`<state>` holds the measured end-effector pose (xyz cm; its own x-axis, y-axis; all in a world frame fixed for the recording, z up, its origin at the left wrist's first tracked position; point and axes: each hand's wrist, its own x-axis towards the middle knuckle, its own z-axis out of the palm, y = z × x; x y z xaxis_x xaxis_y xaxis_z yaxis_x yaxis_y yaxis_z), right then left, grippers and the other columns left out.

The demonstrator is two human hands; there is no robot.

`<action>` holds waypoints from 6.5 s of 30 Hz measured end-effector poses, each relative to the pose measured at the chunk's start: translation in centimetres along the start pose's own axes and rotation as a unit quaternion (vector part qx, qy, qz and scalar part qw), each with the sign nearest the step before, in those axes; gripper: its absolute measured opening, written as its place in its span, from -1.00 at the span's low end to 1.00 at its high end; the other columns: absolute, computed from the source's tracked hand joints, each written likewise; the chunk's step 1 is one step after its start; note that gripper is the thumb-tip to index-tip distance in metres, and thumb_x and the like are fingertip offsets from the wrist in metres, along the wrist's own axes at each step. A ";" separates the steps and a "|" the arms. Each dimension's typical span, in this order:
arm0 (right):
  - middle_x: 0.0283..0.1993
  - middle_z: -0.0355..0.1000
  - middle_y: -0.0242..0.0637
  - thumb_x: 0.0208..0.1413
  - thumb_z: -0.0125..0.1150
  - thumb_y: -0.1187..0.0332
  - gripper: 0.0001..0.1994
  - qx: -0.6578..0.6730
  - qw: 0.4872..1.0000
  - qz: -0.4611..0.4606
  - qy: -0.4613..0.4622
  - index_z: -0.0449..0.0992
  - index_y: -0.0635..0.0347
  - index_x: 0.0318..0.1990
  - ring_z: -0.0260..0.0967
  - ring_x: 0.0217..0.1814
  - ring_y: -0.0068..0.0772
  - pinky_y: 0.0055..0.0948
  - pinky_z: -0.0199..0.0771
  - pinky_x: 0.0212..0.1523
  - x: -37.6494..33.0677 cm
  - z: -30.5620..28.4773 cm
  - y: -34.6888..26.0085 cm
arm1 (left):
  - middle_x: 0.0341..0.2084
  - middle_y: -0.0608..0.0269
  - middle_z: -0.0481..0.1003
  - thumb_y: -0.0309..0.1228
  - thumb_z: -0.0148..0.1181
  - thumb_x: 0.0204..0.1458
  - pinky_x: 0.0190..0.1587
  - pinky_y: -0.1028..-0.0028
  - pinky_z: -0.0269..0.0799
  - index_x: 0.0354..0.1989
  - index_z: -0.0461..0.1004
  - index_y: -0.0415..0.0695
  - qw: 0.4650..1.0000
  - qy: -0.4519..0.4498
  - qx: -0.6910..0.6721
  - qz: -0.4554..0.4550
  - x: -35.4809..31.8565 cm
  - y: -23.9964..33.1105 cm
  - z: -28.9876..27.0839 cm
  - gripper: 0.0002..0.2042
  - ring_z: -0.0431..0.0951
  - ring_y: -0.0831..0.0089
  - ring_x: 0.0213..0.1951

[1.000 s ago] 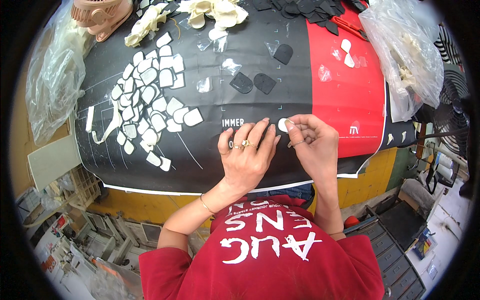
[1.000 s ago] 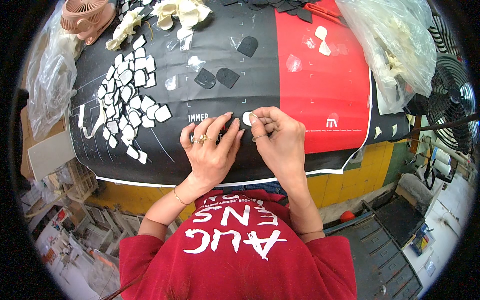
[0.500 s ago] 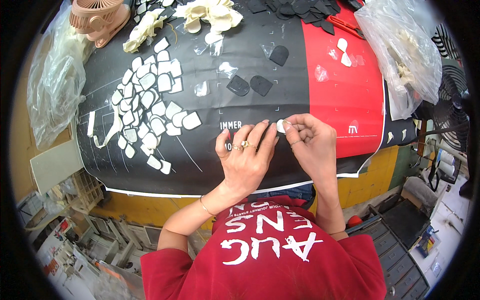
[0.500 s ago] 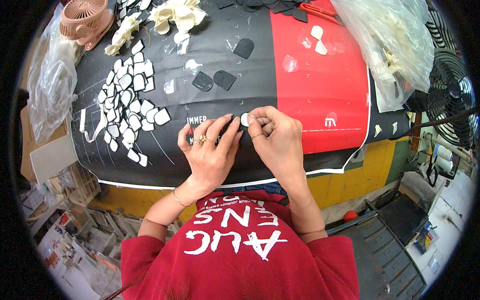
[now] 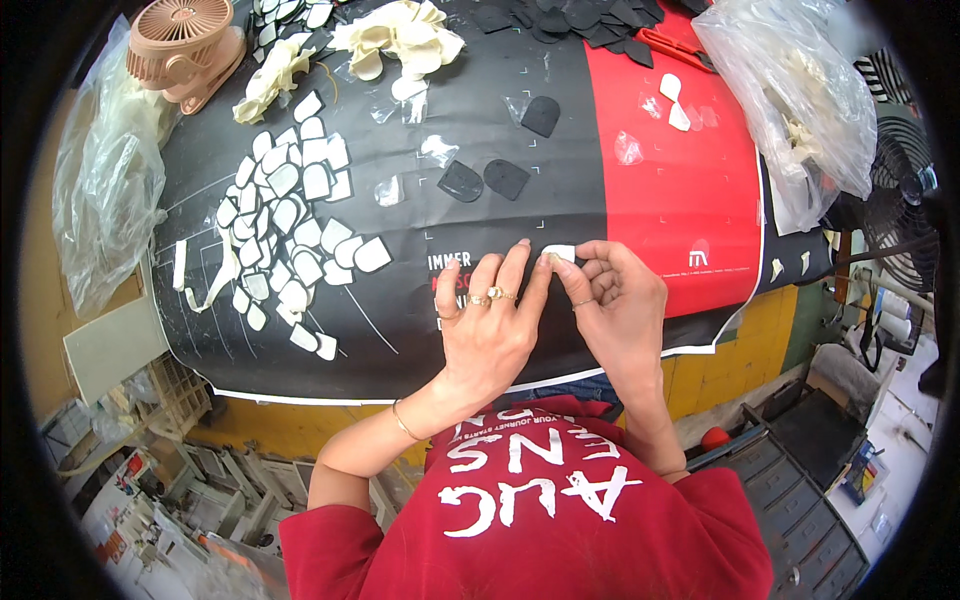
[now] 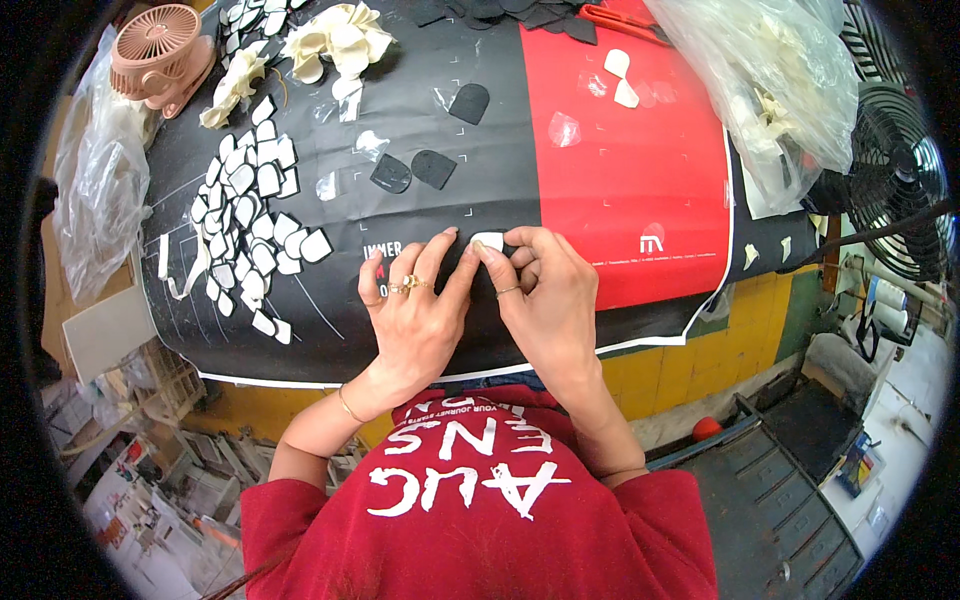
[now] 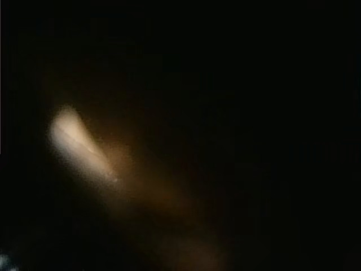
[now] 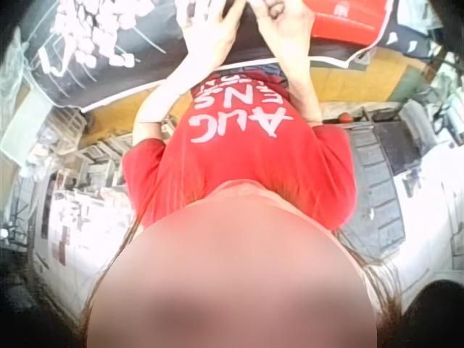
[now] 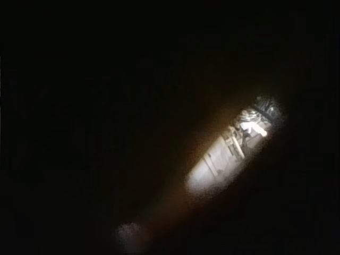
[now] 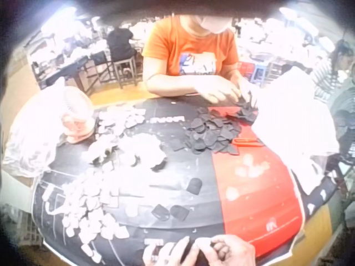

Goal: The person repeatedly picks small white and black foam pieces from a table, folds or bends them by hand, and places them back on the table. The person also gathers and sets aside a small pile of off-white foam scraps.

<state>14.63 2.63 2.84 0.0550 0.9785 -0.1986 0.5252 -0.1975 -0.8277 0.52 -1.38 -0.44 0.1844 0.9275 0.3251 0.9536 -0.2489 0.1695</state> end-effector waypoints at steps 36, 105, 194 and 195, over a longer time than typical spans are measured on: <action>-0.50 0.38 -0.27 0.15 0.33 0.44 -0.87 -0.073 0.987 -0.144 0.025 0.55 0.34 -0.26 0.21 -0.65 -0.52 -0.44 0.21 -0.56 -0.5 -1.2 1.0 | -0.07 0.30 0.49 -0.22 0.42 -0.04 0.34 0.05 -0.08 -0.19 0.62 0.03 0.996 0.014 -0.065 -0.064 -2.1 -3.3 -2.6 -0.75 0.45 0.32 0.05; -0.18 0.58 -0.19 0.33 0.09 0.35 -0.71 0.155 0.941 -0.282 -0.109 0.51 0.35 0.07 0.51 -0.17 -0.52 -0.46 0.50 -0.09 21.4 5.1 -5.2 | 0.02 -0.09 0.50 -0.33 0.26 0.12 0.14 0.21 0.39 0.16 0.44 -0.24 0.933 0.151 -0.290 -0.152 12.2 -14.5 -0.2 -0.56 0.53 0.05 0.03; 0.02 0.50 -0.18 0.03 0.38 0.57 -0.34 0.372 0.900 -0.194 -0.116 0.21 0.31 0.29 0.52 -0.02 -0.45 -0.50 0.56 -0.10 21.1 4.1 -5.4 | -0.30 0.01 0.65 -0.50 -0.01 0.33 -0.28 0.44 0.61 -0.01 0.52 -0.33 0.882 0.223 -0.372 -0.186 17.4 -13.2 0.6 -0.78 0.70 0.35 -0.30; 0.01 0.51 -0.17 0.02 0.40 0.54 -0.34 0.355 0.911 -0.187 -0.099 0.23 0.32 0.28 0.52 -0.04 -0.47 -0.52 0.55 -0.11 21.1 4.0 -5.7 | -0.24 0.04 0.64 -0.46 -0.01 0.35 -0.27 0.49 0.63 -0.01 0.51 -0.37 0.819 0.230 -0.474 -0.229 17.5 -13.8 0.0 -0.76 0.69 0.37 -0.25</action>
<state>9.43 24.16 1.23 -0.2058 0.9692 0.1353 -0.2088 0.0915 -0.9737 -9.38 18.30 2.95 -0.4581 0.8353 0.3039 0.2449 -0.2100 0.9465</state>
